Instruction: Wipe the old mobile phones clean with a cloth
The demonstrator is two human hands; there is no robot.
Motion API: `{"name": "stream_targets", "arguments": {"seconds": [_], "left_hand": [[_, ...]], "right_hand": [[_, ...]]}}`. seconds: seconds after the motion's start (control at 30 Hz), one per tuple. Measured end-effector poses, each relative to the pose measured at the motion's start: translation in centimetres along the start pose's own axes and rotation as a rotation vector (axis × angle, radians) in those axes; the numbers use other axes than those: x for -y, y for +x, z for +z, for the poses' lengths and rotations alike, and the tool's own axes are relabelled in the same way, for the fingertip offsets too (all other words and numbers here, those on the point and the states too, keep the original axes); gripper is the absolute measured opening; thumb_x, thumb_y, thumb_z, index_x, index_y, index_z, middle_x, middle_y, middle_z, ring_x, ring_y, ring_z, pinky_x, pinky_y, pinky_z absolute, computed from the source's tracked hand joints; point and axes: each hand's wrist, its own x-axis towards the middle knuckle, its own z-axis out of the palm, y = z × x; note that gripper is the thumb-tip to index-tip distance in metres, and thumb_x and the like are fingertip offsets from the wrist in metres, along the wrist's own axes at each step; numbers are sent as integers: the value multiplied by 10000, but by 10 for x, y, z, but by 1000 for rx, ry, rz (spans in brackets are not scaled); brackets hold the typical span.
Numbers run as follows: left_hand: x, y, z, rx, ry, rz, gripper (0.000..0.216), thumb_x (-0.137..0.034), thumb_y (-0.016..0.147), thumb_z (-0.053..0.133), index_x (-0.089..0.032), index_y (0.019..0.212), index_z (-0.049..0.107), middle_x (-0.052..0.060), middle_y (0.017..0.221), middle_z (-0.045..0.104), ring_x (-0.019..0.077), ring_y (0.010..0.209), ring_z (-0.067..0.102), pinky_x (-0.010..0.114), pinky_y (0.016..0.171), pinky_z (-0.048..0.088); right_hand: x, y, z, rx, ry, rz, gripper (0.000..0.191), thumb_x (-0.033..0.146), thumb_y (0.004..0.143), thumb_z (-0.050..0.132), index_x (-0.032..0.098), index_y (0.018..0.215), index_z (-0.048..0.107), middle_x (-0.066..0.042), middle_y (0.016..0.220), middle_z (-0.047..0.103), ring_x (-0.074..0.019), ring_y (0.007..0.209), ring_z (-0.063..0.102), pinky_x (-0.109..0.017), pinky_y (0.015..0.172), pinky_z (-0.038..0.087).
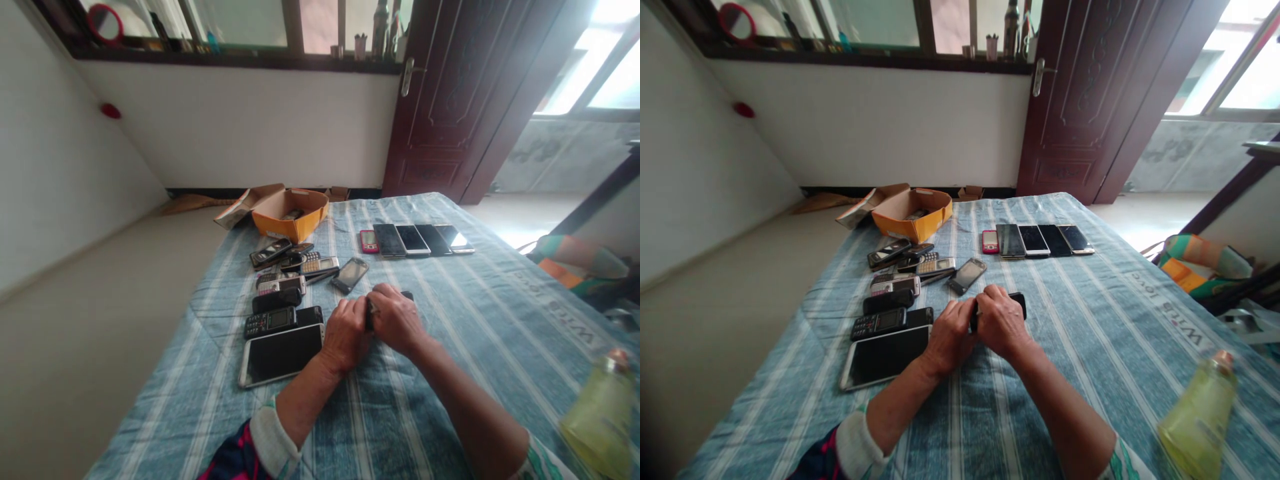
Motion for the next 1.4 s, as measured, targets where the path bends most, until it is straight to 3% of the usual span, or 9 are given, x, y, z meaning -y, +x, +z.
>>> {"name": "stream_targets", "arguments": {"seconds": [0.13,0.4,0.7,1.07,1.4], "left_hand": [[1,1,1,-14,13,-8,229,-250,868,520,-119,1049,570,104,937,663,277,887,583,375,800,472],[3,2,0,7,0,-6,341,-279,805,622,-126,1100,549,107,988,662,293,936,585,388,825,489],[5,2,0,-13,28,28,308,-188,769,600,-144,1068,540,104,972,649,289,927,584,397,813,509],[7,0,6,-67,-18,51,403,-170,751,628,-106,1134,518,127,1024,665,285,921,596,394,797,531],[9,-1,11,-139,-3,97,366,-210,791,613,-124,1131,505,106,962,668,267,866,597,377,726,534]], "right_hand": [[0,3,-12,106,122,15,78,172,810,552,205,762,604,-33,931,621,-151,819,559,-254,720,377],[-7,9,-20,183,244,-16,240,153,900,435,202,792,644,-13,880,626,-117,799,579,-220,718,381],[-11,12,-17,139,216,52,234,115,842,473,210,860,687,-24,876,661,-142,797,604,-230,693,377],[-6,12,-15,193,111,85,246,127,852,466,202,871,699,-36,903,647,-142,802,584,-241,681,353],[-15,13,-16,207,24,134,231,121,847,470,184,743,667,-39,861,627,-138,761,555,-247,653,327]]}}
